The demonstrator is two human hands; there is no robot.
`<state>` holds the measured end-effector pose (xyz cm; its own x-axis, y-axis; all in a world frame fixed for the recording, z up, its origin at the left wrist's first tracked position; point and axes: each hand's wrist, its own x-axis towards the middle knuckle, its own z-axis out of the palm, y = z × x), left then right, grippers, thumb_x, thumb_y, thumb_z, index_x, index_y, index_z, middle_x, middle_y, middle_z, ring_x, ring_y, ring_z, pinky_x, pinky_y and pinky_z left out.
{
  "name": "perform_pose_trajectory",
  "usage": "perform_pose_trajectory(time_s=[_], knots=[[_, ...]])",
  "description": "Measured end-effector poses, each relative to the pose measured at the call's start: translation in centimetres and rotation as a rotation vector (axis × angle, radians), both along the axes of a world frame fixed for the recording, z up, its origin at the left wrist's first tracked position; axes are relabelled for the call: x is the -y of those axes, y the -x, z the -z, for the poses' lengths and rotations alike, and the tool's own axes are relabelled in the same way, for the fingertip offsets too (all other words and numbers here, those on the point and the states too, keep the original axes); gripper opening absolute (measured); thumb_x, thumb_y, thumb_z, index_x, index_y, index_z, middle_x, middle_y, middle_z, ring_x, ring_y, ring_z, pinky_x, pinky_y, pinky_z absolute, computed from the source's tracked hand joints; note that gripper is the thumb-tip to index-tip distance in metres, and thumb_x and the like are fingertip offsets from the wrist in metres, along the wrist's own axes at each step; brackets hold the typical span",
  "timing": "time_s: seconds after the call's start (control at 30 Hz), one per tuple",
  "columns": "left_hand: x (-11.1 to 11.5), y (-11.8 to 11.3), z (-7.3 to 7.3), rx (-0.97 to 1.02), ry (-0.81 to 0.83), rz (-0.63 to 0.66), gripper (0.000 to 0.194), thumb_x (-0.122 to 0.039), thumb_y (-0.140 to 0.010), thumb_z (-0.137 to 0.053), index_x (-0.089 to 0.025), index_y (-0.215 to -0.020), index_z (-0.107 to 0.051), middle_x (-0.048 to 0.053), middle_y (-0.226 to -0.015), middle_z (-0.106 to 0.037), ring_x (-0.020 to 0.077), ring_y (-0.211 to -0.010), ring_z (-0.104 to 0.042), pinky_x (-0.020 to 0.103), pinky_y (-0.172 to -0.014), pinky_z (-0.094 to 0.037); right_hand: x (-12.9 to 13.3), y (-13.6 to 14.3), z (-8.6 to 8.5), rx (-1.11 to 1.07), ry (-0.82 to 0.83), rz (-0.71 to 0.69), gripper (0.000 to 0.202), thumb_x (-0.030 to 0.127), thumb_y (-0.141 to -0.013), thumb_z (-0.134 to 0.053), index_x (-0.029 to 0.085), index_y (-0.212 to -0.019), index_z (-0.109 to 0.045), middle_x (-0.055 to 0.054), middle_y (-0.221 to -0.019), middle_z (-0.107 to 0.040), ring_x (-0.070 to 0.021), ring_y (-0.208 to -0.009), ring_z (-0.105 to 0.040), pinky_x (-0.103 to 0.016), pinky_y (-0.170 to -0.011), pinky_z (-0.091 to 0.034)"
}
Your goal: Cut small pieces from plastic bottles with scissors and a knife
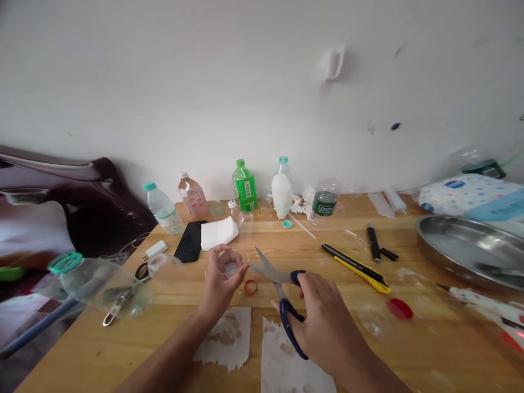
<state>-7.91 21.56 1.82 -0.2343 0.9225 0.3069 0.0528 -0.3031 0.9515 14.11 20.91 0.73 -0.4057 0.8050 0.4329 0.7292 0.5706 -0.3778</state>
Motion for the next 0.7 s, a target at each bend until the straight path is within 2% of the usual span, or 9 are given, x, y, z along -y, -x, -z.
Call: perform_pose_trajectory(time_s=[0.23,0.43,0.57,0.7], knots=[[0.6,-0.3,-0.2,-0.015,0.017,0.006,0.044,-0.028,-0.078,-0.073,-0.024,-0.104,-0.038,-0.007,-0.073,-0.053,0.0112,-0.065,-0.051,0.023,-0.061,-0.04,0.6,0.0,0.0,0.005,0.106,-0.025,0.023,0.042,-0.094,-0.054,0.02,-0.096,-0.051,-0.007,-0.085,-0.06,-0.0237,-0.079,-0.058,-0.039,-0.071,-0.047],[1.2,-0.7,-0.5,-0.094,0.012,-0.009,0.048,-0.025,-0.072,-0.079,-0.023,-0.1,-0.04,-0.008,-0.07,-0.052,0.0108,-0.064,-0.052,0.023,-0.062,-0.042,1.0,0.0,-0.3,0.002,0.1,0.004,0.025,0.044,-0.093,-0.056,0.02,-0.098,-0.051,-0.007,-0.086,-0.06,-0.0245,-0.08,-0.058,-0.04,-0.072,-0.046],[0.8,-0.1,-0.6,0.1,0.062,-0.04,0.047,-0.035,-0.077,-0.078,-0.024,-0.101,-0.039,-0.009,-0.068,-0.053,0.0092,-0.058,-0.051,0.021,-0.055,-0.041,0.4,-0.7,0.2,-0.004,0.117,0.053,0.027,0.047,-0.094,-0.053,0.021,-0.089,-0.049,-0.005,-0.079,-0.058,-0.0222,-0.074,-0.056,-0.038,-0.069,-0.045],[0.3,0.5,-0.4,0.338,0.112,0.091,0.053,-0.05,-0.074,-0.079,-0.025,-0.099,-0.039,-0.011,-0.066,-0.051,0.0071,-0.046,-0.046,0.019,-0.042,-0.035,-0.5,-0.9,1.4,0.089,-0.039,0.106,0.025,0.041,-0.092,-0.054,0.018,-0.101,-0.053,-0.01,-0.089,-0.063,-0.0285,-0.083,-0.06,-0.045,-0.075,-0.046]])
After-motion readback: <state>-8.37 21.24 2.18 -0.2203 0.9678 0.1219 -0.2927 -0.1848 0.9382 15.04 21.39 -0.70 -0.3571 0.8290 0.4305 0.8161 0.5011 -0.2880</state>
